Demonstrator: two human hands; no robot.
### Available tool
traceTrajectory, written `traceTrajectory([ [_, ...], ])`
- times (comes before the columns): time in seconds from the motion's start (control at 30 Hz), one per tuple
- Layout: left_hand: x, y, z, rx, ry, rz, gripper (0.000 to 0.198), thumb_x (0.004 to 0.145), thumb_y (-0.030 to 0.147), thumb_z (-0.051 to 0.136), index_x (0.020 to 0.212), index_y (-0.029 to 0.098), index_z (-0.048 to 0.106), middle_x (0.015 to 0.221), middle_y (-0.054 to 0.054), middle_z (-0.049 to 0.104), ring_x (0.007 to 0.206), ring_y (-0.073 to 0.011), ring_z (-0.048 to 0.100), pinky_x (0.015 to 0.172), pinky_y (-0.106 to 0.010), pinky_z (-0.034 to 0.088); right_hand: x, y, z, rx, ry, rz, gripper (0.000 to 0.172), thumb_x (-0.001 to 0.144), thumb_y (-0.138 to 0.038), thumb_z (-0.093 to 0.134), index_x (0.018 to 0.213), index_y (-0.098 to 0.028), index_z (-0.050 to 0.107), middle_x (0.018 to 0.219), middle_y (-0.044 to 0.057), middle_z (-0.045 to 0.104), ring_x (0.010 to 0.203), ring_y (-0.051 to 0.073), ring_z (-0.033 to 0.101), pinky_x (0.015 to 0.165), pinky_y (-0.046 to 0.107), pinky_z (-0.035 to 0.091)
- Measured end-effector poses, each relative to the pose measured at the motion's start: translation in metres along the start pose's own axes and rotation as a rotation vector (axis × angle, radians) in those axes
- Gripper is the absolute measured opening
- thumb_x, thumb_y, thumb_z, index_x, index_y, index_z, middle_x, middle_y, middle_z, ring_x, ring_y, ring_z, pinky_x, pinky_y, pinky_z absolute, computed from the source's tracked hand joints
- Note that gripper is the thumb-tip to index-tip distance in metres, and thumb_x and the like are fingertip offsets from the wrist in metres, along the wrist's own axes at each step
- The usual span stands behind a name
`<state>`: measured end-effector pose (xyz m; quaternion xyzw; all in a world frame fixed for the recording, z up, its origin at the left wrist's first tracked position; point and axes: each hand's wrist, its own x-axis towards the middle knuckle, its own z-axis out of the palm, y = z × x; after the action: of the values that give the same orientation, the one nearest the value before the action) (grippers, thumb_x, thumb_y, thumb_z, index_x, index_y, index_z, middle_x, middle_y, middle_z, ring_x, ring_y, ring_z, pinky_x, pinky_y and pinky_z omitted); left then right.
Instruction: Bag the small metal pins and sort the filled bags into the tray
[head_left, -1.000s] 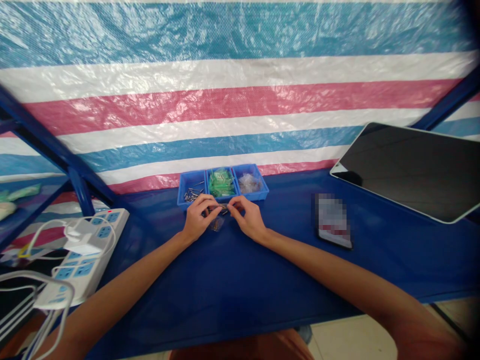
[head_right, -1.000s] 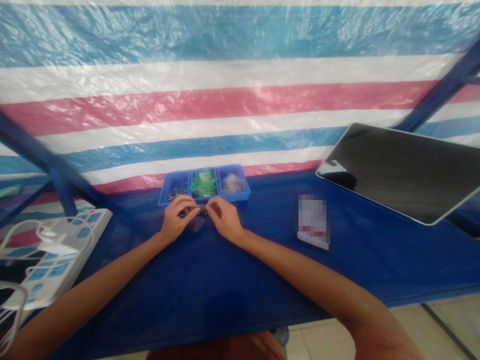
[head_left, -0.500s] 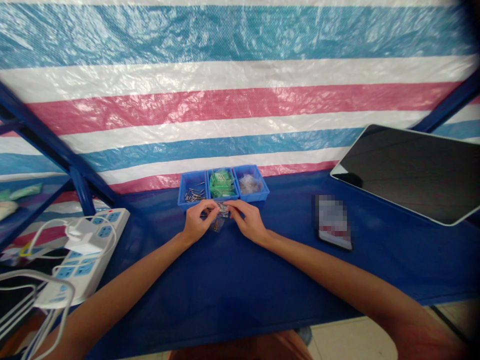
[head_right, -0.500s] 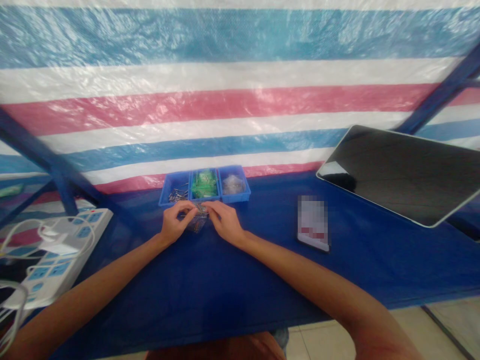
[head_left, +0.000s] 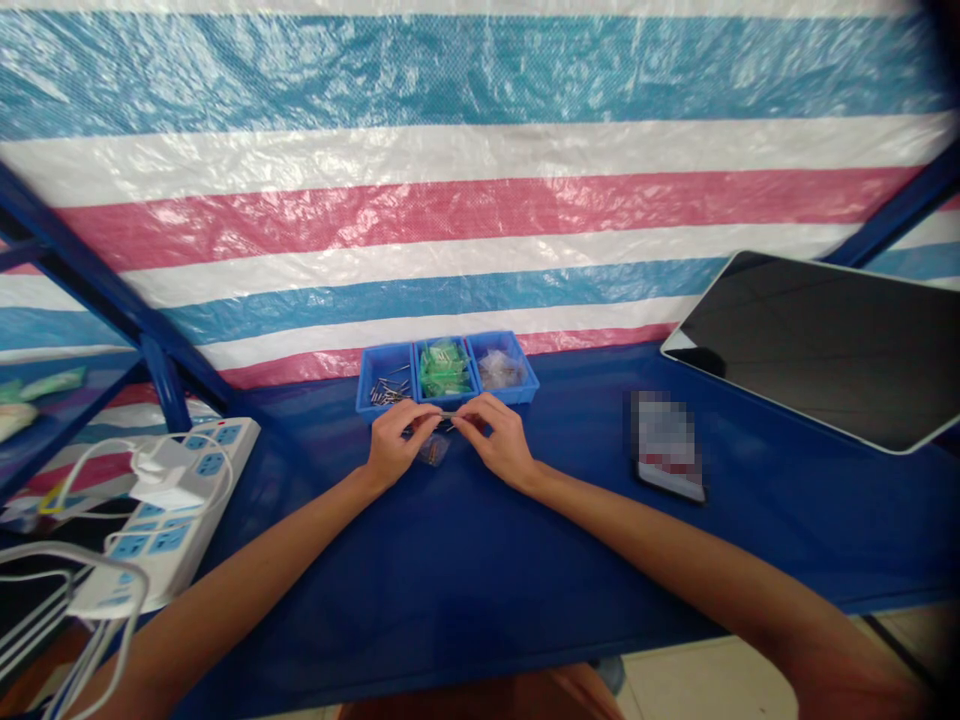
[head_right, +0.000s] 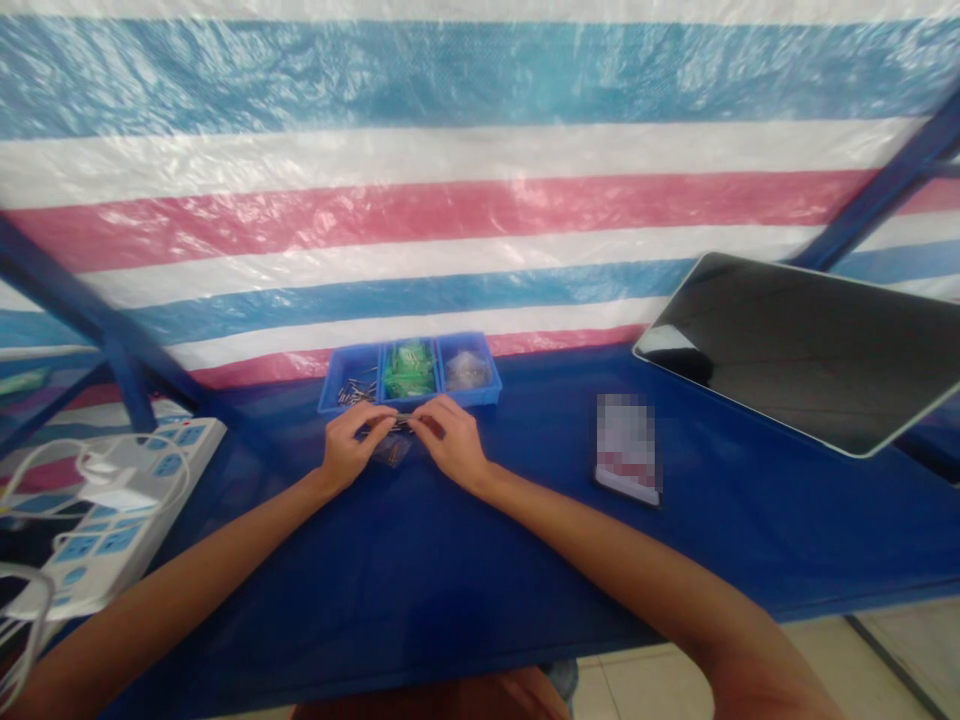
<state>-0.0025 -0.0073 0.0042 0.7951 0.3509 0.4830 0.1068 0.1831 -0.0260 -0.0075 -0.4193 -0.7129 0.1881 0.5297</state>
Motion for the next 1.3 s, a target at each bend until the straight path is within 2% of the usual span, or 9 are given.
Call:
traceTrajectory([
  [0.13,-0.002,-0.003,0.001,-0.023,0.076,-0.106,0.024,0.086,0.028,0.057,0.106,0.017,0.060,0.076,0.000,0.062,0.062,-0.0093,0.057,0.064,-0.021,0.048,0.003,0.004,0.001,0.180,0.010,0.198,0.021,0.085,-0.038,0.056,0.083,-0.018,0.061,0.066,-0.001,0.061,0.054,0.012,0.056,0.053,0.023,0.046],
  [0.27,-0.003,-0.003,0.002,-0.027,0.072,-0.119,0.021,0.088,0.028,0.053,0.103,0.017,0.061,0.076,0.000,0.063,0.063,-0.0095,0.059,0.065,-0.021,0.049,0.015,0.012,0.000,0.503,0.071,0.423,0.031,0.079,-0.048,0.061,0.085,-0.018,0.054,0.065,0.000,0.065,0.043,0.011,0.057,0.039,0.020,0.042],
  [0.4,-0.003,-0.003,0.002,-0.020,0.070,-0.102,0.017,0.088,0.028,0.052,0.095,0.017,0.063,0.083,-0.003,0.066,0.063,-0.0095,0.060,0.065,-0.021,0.049,0.030,0.019,-0.005,0.646,0.226,0.503,0.034,0.076,-0.047,0.063,0.089,-0.017,0.054,0.077,0.005,0.070,0.052,0.014,0.065,0.048,0.024,0.053],
  [0.5,-0.003,-0.003,0.002,-0.035,0.063,-0.111,0.016,0.088,0.027,0.052,0.094,0.017,0.063,0.083,-0.002,0.066,0.062,-0.0091,0.060,0.063,-0.021,0.049,0.034,0.019,-0.010,0.656,0.302,0.545,0.047,0.080,-0.045,0.058,0.117,-0.017,0.048,0.092,0.007,0.070,0.062,0.016,0.069,0.057,0.028,0.057],
  [0.6,-0.004,-0.004,0.002,-0.020,0.085,-0.110,0.015,0.088,0.026,0.052,0.093,0.017,0.063,0.082,-0.002,0.066,0.062,-0.0089,0.059,0.064,-0.021,0.049,0.032,0.012,-0.015,0.441,0.203,0.399,0.057,0.085,-0.039,0.052,0.136,-0.020,0.034,0.092,0.004,0.069,0.058,0.014,0.066,0.056,0.027,0.054],
  [0.7,-0.003,-0.004,0.001,0.005,0.124,-0.101,0.015,0.087,0.025,0.053,0.092,0.016,0.064,0.086,-0.003,0.066,0.067,-0.0097,0.060,0.065,-0.021,0.049,0.029,0.005,-0.016,-0.020,-0.038,0.174,0.031,0.086,-0.029,0.052,0.114,-0.020,0.058,0.076,0.002,0.067,0.058,0.014,0.061,0.060,0.026,0.049],
  [0.77,-0.003,-0.003,0.001,0.008,0.136,-0.105,0.015,0.087,0.025,0.053,0.092,0.016,0.064,0.085,-0.003,0.066,0.068,-0.0103,0.061,0.065,-0.021,0.049,0.026,0.003,-0.015,-0.307,-0.220,0.080,0.016,0.084,-0.024,0.056,0.095,-0.020,0.066,0.072,0.002,0.067,0.065,0.016,0.062,0.065,0.027,0.046],
  [0.9,-0.003,-0.003,0.002,0.001,0.133,-0.120,0.016,0.088,0.027,0.053,0.092,0.016,0.064,0.084,-0.003,0.066,0.066,-0.0102,0.061,0.064,-0.021,0.049,0.019,0.004,-0.008,-0.585,-0.464,0.042,0.014,0.085,-0.023,0.056,0.094,-0.022,0.066,0.087,0.006,0.070,0.079,0.019,0.064,0.066,0.026,0.043],
  [1.3,-0.003,-0.002,0.001,-0.006,0.101,-0.112,0.016,0.088,0.027,0.053,0.090,0.016,0.064,0.080,-0.002,0.067,0.063,-0.0102,0.060,0.064,-0.022,0.049,0.010,0.001,0.000,-0.748,-0.546,-0.006,0.019,0.094,-0.026,0.042,0.095,-0.018,0.060,0.097,0.009,0.062,0.078,0.019,0.062,0.063,0.026,0.042],
])
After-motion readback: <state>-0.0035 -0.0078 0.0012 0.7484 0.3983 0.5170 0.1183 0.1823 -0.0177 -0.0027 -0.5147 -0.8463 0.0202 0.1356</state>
